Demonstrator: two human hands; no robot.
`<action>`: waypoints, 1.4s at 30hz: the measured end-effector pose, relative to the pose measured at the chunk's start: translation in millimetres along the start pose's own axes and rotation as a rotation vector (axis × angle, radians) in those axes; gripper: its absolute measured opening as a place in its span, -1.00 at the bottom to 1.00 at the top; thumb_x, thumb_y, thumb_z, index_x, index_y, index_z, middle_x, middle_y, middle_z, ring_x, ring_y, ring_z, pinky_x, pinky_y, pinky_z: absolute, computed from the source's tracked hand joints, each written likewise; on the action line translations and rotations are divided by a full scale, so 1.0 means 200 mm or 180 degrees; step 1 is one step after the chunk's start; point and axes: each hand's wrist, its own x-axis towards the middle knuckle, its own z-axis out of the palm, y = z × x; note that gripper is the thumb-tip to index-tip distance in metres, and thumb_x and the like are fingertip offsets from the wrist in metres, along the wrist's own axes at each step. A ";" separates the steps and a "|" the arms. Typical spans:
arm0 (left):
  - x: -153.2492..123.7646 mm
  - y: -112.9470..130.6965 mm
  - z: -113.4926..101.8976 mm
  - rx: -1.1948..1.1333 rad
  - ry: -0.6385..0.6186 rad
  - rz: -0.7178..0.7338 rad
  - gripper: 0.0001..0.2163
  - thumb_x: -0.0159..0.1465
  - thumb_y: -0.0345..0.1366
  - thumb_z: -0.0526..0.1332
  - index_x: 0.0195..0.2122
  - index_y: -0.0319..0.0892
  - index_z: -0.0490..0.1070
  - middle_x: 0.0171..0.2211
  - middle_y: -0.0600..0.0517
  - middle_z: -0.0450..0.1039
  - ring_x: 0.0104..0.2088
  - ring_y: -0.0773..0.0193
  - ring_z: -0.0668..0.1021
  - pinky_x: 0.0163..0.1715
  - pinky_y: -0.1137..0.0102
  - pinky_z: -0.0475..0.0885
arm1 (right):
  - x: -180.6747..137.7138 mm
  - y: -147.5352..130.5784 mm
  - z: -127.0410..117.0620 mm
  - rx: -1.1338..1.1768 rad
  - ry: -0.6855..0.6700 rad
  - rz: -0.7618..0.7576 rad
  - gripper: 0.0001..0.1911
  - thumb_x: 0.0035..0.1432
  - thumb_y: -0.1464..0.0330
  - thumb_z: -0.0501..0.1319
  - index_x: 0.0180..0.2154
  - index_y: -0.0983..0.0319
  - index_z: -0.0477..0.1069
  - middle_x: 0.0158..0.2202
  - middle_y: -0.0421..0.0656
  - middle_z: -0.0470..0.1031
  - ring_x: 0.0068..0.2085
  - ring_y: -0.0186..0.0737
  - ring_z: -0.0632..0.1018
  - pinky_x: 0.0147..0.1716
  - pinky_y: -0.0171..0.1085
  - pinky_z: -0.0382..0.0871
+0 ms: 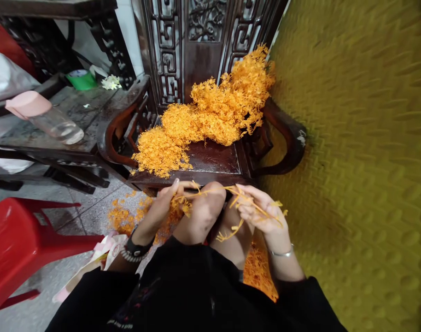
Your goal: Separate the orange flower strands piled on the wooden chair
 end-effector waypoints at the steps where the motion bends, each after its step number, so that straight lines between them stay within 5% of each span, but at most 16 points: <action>1: 0.02 -0.02 0.01 -0.0228 -0.0256 -0.0362 -0.52 0.28 0.10 0.00 -0.61 -0.19 0.18 -0.59 0.03 0.35 -0.65 0.43 0.33 -0.67 0.51 0.20 | 0.04 -0.02 0.00 0.0053 -0.0062 0.0015 -0.70 -0.14 0.36 0.36 -0.34 0.24 0.32 -0.61 -0.39 0.10 -0.66 -0.53 0.07 -0.72 -0.49 0.00; 4: 0.06 -0.07 0.04 -0.0937 -0.0946 -0.1052 -0.53 0.29 0.09 0.01 -0.59 -0.19 0.15 -0.79 0.20 0.02 -0.80 0.54 0.02 -0.78 0.56 -0.07 | 0.19 -0.08 0.02 0.0160 -0.0267 0.0224 -0.81 0.19 0.36 0.12 -0.46 0.21 0.17 -0.66 -0.42 -0.11 -0.70 -0.51 -0.11 -0.77 -0.52 -0.08; 7: 0.11 -0.11 0.05 -0.1308 -0.0889 -0.0868 -0.62 0.29 -0.04 0.11 -0.54 -0.19 0.13 -0.78 0.26 -0.08 -0.77 0.56 -0.03 -0.75 0.60 -0.10 | 0.37 -0.13 0.01 -0.0075 -0.0427 0.0292 -0.71 0.29 0.28 0.01 -0.50 0.19 0.11 -0.68 -0.42 -0.19 -0.70 -0.48 -0.15 -0.78 -0.49 -0.08; 12: 0.16 -0.17 0.03 -0.0795 -0.0561 -0.0571 -0.69 0.24 -0.04 0.19 -0.32 -0.23 0.36 -0.74 0.26 -0.06 -0.75 0.55 -0.01 -0.71 0.55 -0.16 | 0.64 -0.17 -0.09 -0.1703 -0.0720 0.0034 -0.58 -0.02 0.17 0.33 -0.58 0.22 0.13 -0.71 -0.44 -0.07 -0.70 -0.55 -0.05 -0.75 -0.48 -0.15; 16: 0.16 -0.28 0.00 -0.0482 -0.0738 -0.0717 -0.52 0.23 0.05 0.15 -0.64 -0.24 0.22 -0.75 0.21 -0.06 -0.74 0.56 0.02 -0.70 0.50 -0.16 | 0.70 -0.18 -0.12 -0.3387 -0.1220 0.0112 -0.67 -0.13 0.20 0.38 -0.47 0.28 0.33 -0.56 -0.28 0.33 -0.56 -0.44 0.33 -0.56 -0.42 0.22; 19: 0.16 -0.34 -0.01 -0.0786 -0.0620 -0.0810 -0.45 0.26 0.10 0.07 -0.72 -0.19 0.05 -0.78 0.22 -0.14 -0.77 0.56 -0.04 -0.72 0.50 -0.19 | 0.68 -0.12 -0.06 -0.4541 -0.1111 -0.0589 -0.46 -0.34 0.27 0.46 -0.24 0.31 0.41 -0.20 -0.02 0.47 -0.16 -0.10 0.48 -0.19 -0.18 0.37; 22: 0.16 -0.33 0.00 -0.1211 -0.0398 -0.0707 -0.39 0.25 0.22 -0.07 -0.74 -0.18 -0.01 -0.80 0.22 -0.17 -0.78 0.56 -0.05 -0.74 0.50 -0.19 | 0.64 0.00 0.04 -0.4192 -0.1429 -0.1103 -0.21 -0.30 0.20 0.46 0.01 0.27 0.31 0.04 0.04 0.38 0.06 -0.05 0.39 0.00 -0.13 0.29; 25: 0.14 -0.29 0.01 -0.1339 -0.0308 -0.0533 -0.37 0.19 0.29 -0.10 -0.74 -0.17 -0.02 -0.80 0.21 -0.17 -0.78 0.55 -0.03 -0.74 0.51 -0.16 | 0.62 0.11 0.11 -0.3170 -0.1913 -0.0413 -0.50 0.05 0.02 0.23 -0.14 0.26 0.37 -0.25 -0.11 0.49 -0.29 -0.29 0.49 -0.29 -0.29 0.37; 28: 0.11 -0.28 0.03 -0.0943 -0.0316 -0.0527 -0.42 0.19 0.18 0.11 -0.72 -0.19 0.03 -0.78 0.23 -0.13 -0.77 0.57 -0.02 -0.73 0.53 -0.16 | 0.64 0.17 0.12 -0.3010 -0.1064 -0.0467 -0.41 0.19 -0.11 -0.05 -0.59 0.23 0.20 -0.66 -0.29 0.20 -0.62 -0.44 0.22 -0.56 -0.37 0.15; 31: 0.12 -0.30 0.09 -0.0887 -0.0292 -0.0580 -0.44 0.18 0.14 0.15 -0.71 -0.18 0.03 -0.80 0.23 -0.12 -0.80 0.57 -0.02 -0.76 0.53 -0.19 | 0.72 0.17 0.08 -0.3787 0.0344 -0.1414 -0.35 0.26 -0.09 -0.21 -0.68 0.20 0.04 -0.72 -0.28 0.10 -0.62 -0.41 0.23 -0.52 -0.36 0.12; 34: 0.22 -0.29 0.17 -0.1263 -0.0103 -0.0691 -0.47 0.23 0.10 0.12 -0.69 -0.17 0.03 -0.82 0.24 -0.11 -0.82 0.57 -0.03 -0.79 0.56 -0.19 | 0.86 0.13 0.04 -0.4730 0.1452 -0.1943 -0.36 0.32 0.04 -0.16 -0.69 0.23 0.19 -0.66 -0.16 0.26 -0.48 -0.29 0.41 -0.38 -0.32 0.17; 37: 0.36 -0.21 0.23 -0.1881 -0.0074 -0.0726 -0.53 0.31 -0.01 0.07 -0.63 -0.18 0.05 -0.81 0.25 -0.11 -0.82 0.57 -0.02 -0.80 0.60 -0.14 | 1.01 0.08 0.01 -0.5357 0.2294 -0.1770 -0.33 0.36 0.11 -0.21 -0.59 0.29 0.40 -0.54 -0.03 0.45 -0.36 -0.17 0.50 -0.33 -0.29 0.19; 42: 0.38 -0.07 0.35 -0.2270 -0.0440 -0.0738 -0.57 0.32 -0.04 0.08 -0.60 -0.17 0.04 -0.78 0.27 -0.13 -0.81 0.56 -0.03 -0.80 0.59 -0.13 | 1.15 -0.13 -0.02 -0.5562 0.2968 -0.1350 -0.30 0.38 0.17 -0.31 -0.29 0.40 0.51 -0.31 0.11 0.54 -0.27 -0.15 0.53 -0.31 -0.28 0.20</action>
